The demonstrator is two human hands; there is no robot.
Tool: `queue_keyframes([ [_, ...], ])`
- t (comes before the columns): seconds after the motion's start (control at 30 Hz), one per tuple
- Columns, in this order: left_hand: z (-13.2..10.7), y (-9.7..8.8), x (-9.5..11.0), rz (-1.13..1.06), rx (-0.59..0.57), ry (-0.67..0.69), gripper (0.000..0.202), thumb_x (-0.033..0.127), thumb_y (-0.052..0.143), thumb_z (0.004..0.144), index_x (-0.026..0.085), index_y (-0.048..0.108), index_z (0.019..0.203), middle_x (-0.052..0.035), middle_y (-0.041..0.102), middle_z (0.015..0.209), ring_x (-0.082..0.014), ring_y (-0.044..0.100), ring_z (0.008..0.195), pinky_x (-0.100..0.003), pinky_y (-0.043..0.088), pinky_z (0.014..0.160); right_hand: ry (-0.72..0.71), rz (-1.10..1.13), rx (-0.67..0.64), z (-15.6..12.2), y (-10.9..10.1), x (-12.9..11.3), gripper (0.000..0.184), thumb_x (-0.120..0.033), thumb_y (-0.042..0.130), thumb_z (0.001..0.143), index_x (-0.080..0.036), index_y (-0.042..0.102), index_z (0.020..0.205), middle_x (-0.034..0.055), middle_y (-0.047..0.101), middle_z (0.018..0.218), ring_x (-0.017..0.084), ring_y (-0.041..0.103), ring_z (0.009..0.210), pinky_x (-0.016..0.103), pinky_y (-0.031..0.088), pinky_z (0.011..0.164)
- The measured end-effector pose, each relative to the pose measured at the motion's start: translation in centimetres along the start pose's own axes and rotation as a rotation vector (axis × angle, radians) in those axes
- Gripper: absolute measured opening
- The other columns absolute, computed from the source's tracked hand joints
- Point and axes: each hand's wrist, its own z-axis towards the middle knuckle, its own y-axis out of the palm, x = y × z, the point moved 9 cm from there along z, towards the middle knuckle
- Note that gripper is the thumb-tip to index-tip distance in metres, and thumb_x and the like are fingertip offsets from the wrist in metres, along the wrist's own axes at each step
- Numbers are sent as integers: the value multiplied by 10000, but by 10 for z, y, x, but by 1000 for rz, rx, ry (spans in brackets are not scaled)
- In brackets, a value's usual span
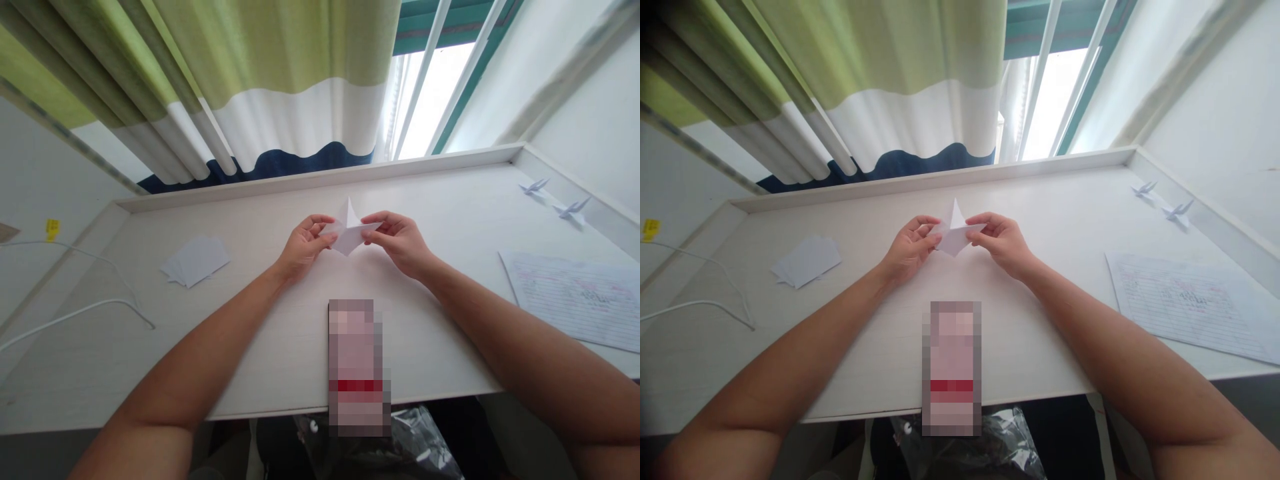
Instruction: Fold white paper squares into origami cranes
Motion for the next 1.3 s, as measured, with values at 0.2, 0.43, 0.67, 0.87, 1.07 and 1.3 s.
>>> queue_keyframes([
  [0.2,-2,-5,11,289,96,246,416,408,973,752,221,696,1001,-43,720,1122,-166,668,963,-281,548,792,-13,-5,39,2,-5,3,323,-433,954,766,-236,802,972,17,750,829,186,711,783,408,618,794],
  [0.43,-8,1,18,437,91,337,278,477,836,920,234,824,1056,-115,751,1344,-249,700,1227,-370,599,951,5,4,-3,1,-1,4,336,-439,964,765,-241,797,979,31,781,957,181,732,822,416,645,841],
  [0.67,-12,8,23,473,59,356,273,501,768,982,249,845,1051,-114,771,1338,-265,707,1253,-442,560,1090,25,-50,-40,0,5,5,396,-494,962,760,-236,820,1024,34,812,969,165,740,756,399,645,807],
  [0.87,-13,6,26,560,103,402,188,428,776,971,246,823,979,-69,812,1090,-260,713,1139,-436,510,1085,34,-63,-71,-2,9,8,411,-506,959,771,-238,820,1051,41,827,1001,175,767,782,400,635,820],
  [1.07,-13,6,25,569,117,391,128,385,813,927,267,800,881,-31,765,919,-220,645,908,-377,511,894,1,-203,-73,-6,12,3,379,-560,878,858,-257,817,1078,58,801,983,232,752,888,474,630,880],
  [1.3,-10,7,23,567,74,392,106,376,792,938,273,803,917,-39,746,933,-229,617,926,-387,490,916,-246,-430,-80,-11,18,-19,241,-491,822,921,-317,829,1088,82,758,1222,304,698,1177,571,553,1086],
])
